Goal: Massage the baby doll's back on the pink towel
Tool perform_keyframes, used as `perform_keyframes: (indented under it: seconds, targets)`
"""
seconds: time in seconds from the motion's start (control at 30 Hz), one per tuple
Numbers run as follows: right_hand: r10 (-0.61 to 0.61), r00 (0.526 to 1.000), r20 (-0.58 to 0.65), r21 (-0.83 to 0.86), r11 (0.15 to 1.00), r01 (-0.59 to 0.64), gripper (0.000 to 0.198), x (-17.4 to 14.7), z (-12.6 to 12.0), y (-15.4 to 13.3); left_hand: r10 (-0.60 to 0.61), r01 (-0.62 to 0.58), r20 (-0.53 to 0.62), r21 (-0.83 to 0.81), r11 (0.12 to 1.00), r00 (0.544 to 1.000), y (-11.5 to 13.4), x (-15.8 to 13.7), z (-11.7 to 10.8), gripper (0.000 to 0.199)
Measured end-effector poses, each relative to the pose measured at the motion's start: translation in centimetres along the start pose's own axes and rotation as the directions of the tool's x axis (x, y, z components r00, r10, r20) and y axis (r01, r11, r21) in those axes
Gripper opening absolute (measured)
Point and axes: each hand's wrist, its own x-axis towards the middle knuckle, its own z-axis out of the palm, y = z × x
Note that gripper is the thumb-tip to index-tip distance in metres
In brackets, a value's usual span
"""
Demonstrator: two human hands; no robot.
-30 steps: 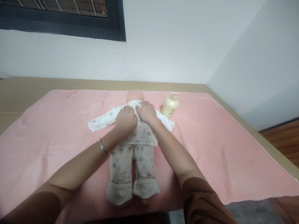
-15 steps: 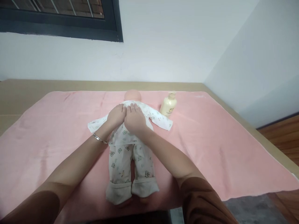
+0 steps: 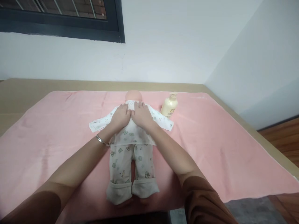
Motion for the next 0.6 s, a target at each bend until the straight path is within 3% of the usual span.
perform_keyframes:
  seconds: [0.17,0.27,0.4,0.5,0.6]
  targets:
    - [-0.091,0.995,-0.033,-0.025,0.996,0.091,0.057,-1.3,0.4,-2.0,-0.015,0.019,0.021,-0.201,0.979,1.0,-2.2,1.5,-0.3,0.05]
    - [-0.077,0.996,-0.05,0.074,0.994,0.08,0.055,-0.3,0.5,-0.8,-0.023,0.023,0.001,-0.095,0.995,1.0,-1.4,0.9,-0.3,0.049]
    - [0.05,0.998,-0.042,0.17,0.985,-0.042,0.058,1.6,1.0,1.8,0.032,-0.03,-0.032,0.056,0.998,0.999,1.0,-0.9,0.4,0.05]
    - [0.091,0.996,-0.011,0.168,0.982,-0.088,0.062,2.4,1.2,2.8,0.101,-0.099,-0.046,0.035,0.994,0.994,1.9,-1.8,1.0,0.053]
    - [0.089,0.996,0.018,0.122,0.988,-0.091,0.066,2.0,0.9,2.3,0.082,-0.083,-0.029,-0.047,0.995,0.996,1.3,-1.2,1.0,0.053]
